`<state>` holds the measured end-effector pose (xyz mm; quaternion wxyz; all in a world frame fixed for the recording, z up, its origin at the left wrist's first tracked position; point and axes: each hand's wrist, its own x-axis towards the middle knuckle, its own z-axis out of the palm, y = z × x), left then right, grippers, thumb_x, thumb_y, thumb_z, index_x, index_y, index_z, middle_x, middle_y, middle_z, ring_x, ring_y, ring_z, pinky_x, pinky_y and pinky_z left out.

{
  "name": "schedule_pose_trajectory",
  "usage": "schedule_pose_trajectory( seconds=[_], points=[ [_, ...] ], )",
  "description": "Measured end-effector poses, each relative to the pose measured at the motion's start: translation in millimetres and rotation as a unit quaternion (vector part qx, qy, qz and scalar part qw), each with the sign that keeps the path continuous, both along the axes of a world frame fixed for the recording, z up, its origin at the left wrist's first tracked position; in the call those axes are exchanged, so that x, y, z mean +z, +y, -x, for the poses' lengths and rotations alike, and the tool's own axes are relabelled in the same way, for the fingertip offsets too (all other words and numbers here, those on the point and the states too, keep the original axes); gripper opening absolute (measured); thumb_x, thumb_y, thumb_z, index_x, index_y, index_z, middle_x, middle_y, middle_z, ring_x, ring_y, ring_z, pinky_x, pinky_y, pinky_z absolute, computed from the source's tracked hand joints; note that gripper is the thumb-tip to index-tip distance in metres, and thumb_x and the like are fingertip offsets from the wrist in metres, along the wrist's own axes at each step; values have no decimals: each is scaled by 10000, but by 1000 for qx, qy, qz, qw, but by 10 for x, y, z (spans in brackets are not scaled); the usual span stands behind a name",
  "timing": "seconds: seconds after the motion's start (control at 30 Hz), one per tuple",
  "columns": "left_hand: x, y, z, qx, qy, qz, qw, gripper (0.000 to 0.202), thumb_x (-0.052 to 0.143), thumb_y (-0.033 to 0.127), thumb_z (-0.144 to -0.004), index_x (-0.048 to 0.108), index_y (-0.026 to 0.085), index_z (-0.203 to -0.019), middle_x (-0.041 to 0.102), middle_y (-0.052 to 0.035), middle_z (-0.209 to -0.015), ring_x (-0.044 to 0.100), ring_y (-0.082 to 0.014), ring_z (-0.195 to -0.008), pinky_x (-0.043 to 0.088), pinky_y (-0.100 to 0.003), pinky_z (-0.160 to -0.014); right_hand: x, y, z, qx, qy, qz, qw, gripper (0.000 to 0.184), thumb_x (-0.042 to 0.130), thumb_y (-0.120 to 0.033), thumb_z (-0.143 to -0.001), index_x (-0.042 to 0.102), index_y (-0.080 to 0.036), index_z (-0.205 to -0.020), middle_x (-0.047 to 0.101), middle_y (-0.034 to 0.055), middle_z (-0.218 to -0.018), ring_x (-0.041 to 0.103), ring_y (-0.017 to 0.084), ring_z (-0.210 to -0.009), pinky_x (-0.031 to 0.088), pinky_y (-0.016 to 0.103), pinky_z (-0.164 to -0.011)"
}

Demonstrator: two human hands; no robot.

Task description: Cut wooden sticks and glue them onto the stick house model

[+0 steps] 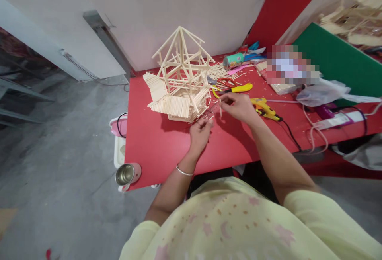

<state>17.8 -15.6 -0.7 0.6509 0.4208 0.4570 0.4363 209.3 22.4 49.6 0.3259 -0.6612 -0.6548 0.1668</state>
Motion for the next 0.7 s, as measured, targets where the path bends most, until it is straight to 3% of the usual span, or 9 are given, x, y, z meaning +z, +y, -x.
schedule_pose_trajectory(
  seconds=[0.1, 0.23, 0.37, 0.47, 0.57, 0.7],
  points=[
    [98, -80, 47, -72, -79, 29, 994, 484, 723, 636, -824, 703, 154, -862, 731, -32, -742, 479, -44, -381, 249, -188, -343, 69, -351, 145, 7, 263, 14, 965, 298, 774, -463, -787, 766, -193, -913, 706, 9, -759, 549, 127, -630, 431, 281, -633],
    [217, -214, 161, -74, -120, 90, 986, 464, 741, 603, -809, 719, 144, -873, 699, -20, -664, 495, -52, -385, 242, -186, -343, 21, -534, 391, -15, 401, 24, 916, 321, 874, -464, -705, 772, -199, -855, 662, -24, -684, 465, 81, -559, 393, 258, -567],
    [320, -334, 301, -35, -117, 79, 989, 366, 822, 492, -757, 728, 146, -829, 667, 5, -619, 455, -33, -369, 224, -176, -341, -76, -489, 536, -16, 457, 26, 889, 373, 909, -495, -668, 781, -205, -865, 658, -32, -659, 443, 68, -538, 371, 240, -525],
    [386, -422, 392, 35, -121, 67, 990, 346, 848, 469, -734, 706, 154, -760, 622, 29, -562, 406, -20, -343, 200, -167, -330, -109, -506, 581, 3, 468, 47, 883, 435, 852, -559, -742, 796, -214, -1001, 739, 2, -769, 473, 74, -549, 378, 237, -509],
    [435, -478, 457, 111, -132, 49, 984, 352, 849, 481, -736, 711, 158, -767, 608, 34, -543, 397, -22, -342, 212, -168, -330, -192, -584, 572, 5, 449, 56, 892, 455, 767, -589, -830, 781, -225, -1104, 782, 28, -886, 525, 85, -575, 412, 236, -511],
    [457, -413, 494, 159, -128, 9, 979, 371, 836, 516, -758, 720, 164, -778, 598, 34, -546, 414, -29, -365, 245, -177, -339, -519, -682, 539, -41, 358, 38, 932, 358, 721, -554, -868, 774, -221, -988, 767, 21, -837, 664, 146, -694, 539, 280, -648]
  ],
)
